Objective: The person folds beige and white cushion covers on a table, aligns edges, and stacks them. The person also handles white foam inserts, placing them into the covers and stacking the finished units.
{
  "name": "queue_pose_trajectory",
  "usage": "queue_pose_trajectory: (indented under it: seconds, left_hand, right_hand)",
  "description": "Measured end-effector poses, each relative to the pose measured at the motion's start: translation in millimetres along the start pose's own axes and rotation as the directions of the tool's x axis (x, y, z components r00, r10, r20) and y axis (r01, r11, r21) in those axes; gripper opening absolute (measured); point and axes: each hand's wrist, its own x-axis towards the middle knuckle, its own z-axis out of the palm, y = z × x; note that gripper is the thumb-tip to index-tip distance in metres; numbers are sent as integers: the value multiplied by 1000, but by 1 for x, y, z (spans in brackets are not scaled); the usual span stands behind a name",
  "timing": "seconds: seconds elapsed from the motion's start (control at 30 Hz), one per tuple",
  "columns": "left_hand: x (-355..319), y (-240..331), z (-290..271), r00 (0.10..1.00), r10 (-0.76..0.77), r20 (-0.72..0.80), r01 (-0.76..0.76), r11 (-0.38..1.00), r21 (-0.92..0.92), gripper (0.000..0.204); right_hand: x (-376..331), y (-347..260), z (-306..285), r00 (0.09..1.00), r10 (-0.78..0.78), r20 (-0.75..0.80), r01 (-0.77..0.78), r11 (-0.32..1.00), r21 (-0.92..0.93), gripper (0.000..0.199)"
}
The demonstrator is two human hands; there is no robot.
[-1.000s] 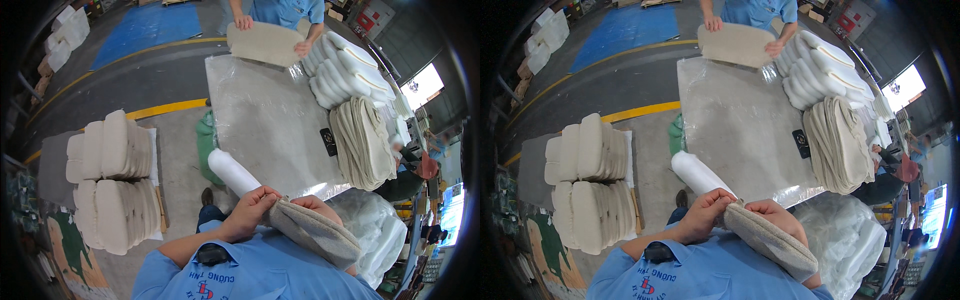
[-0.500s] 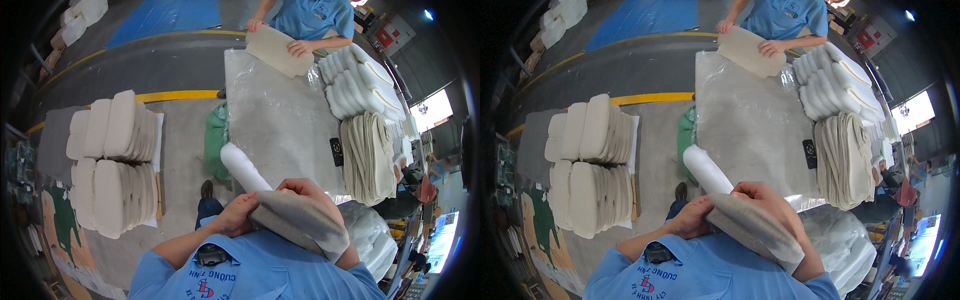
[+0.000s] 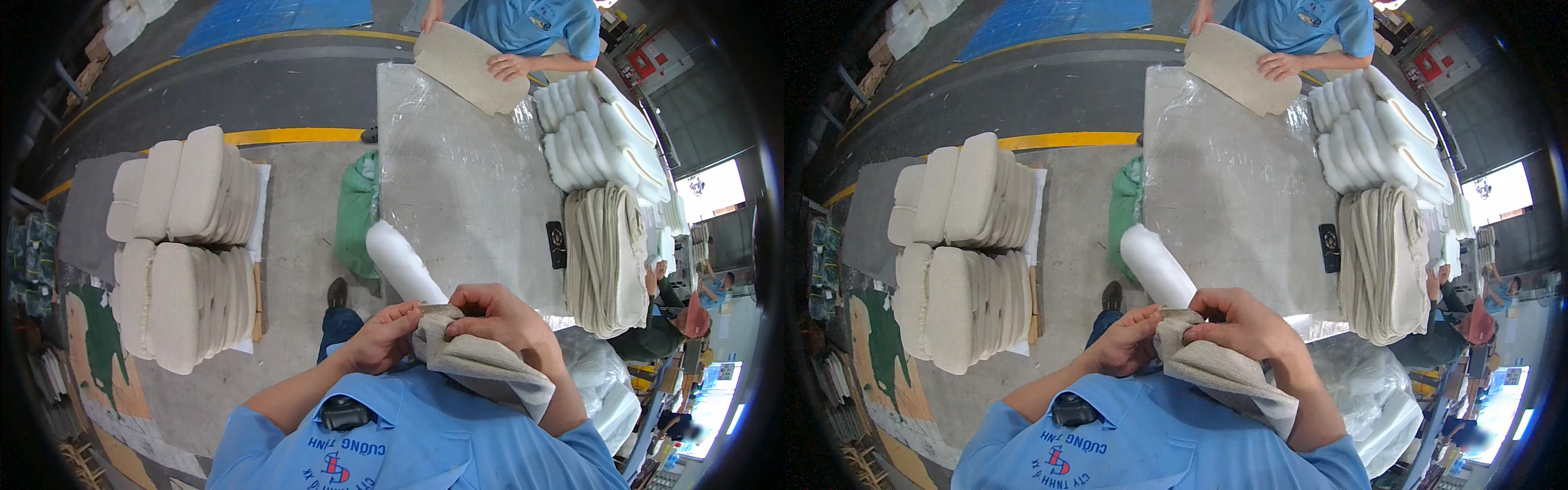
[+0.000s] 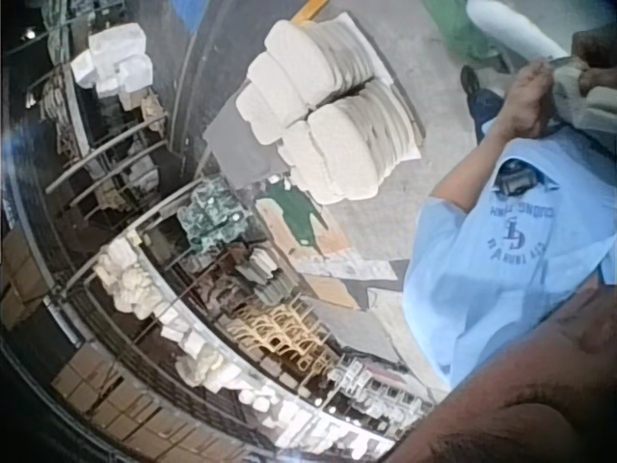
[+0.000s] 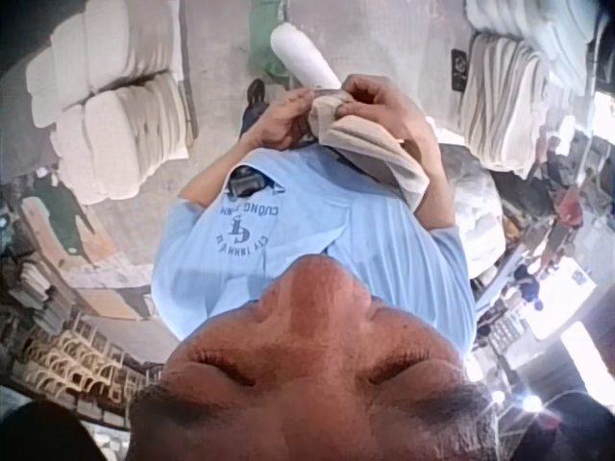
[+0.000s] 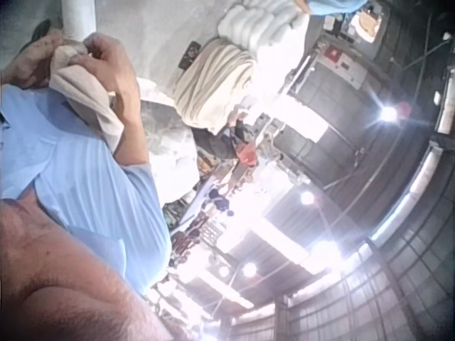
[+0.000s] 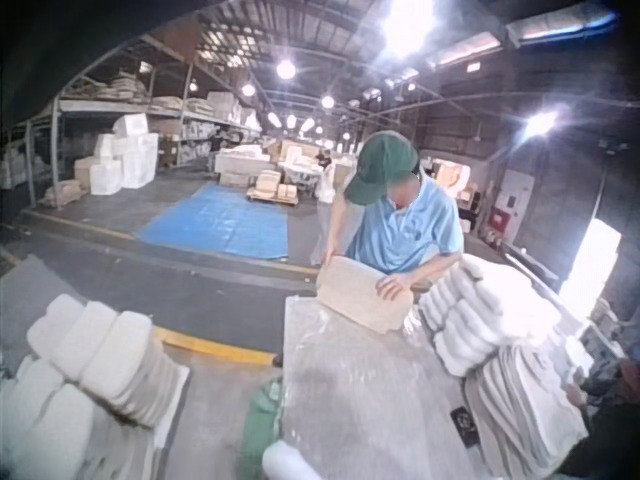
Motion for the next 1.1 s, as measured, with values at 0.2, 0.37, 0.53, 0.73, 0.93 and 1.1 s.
queue_pose_trajectory:
  seconds: [0.2, 0.37, 0.53, 0.73, 0.93, 1.1]
  left_hand:
    - [10, 23, 5, 991, 128, -47, -121, 983, 135, 25]
    - [21, 34, -2, 940, 261, -219, -211, 951, 227, 18]
    - [42, 47, -27, 792, 473, -386, -344, 868, 358, 22]
    - [66, 91, -40, 665, 628, -404, -314, 726, 612, 26]
    - [96, 103, -75, 685, 613, -394, -267, 714, 647, 23]
    - [106, 110, -101, 644, 629, -436, -142, 658, 739, 27]
  right_hand:
    - [29, 6, -11, 990, 38, 133, -75, 955, 286, 27]
    - [62, 0, 1, 995, 81, 61, -101, 756, 647, 23]
    - [105, 0, -4, 992, -81, -97, 93, 987, 128, 28]
    - [151, -5, -12, 963, -165, -214, 147, 984, -99, 25]
    - [179, 20, -31, 941, -298, -160, 309, 950, 50, 20]
    - [185, 20, -15, 833, -535, -141, 482, 827, -289, 28]
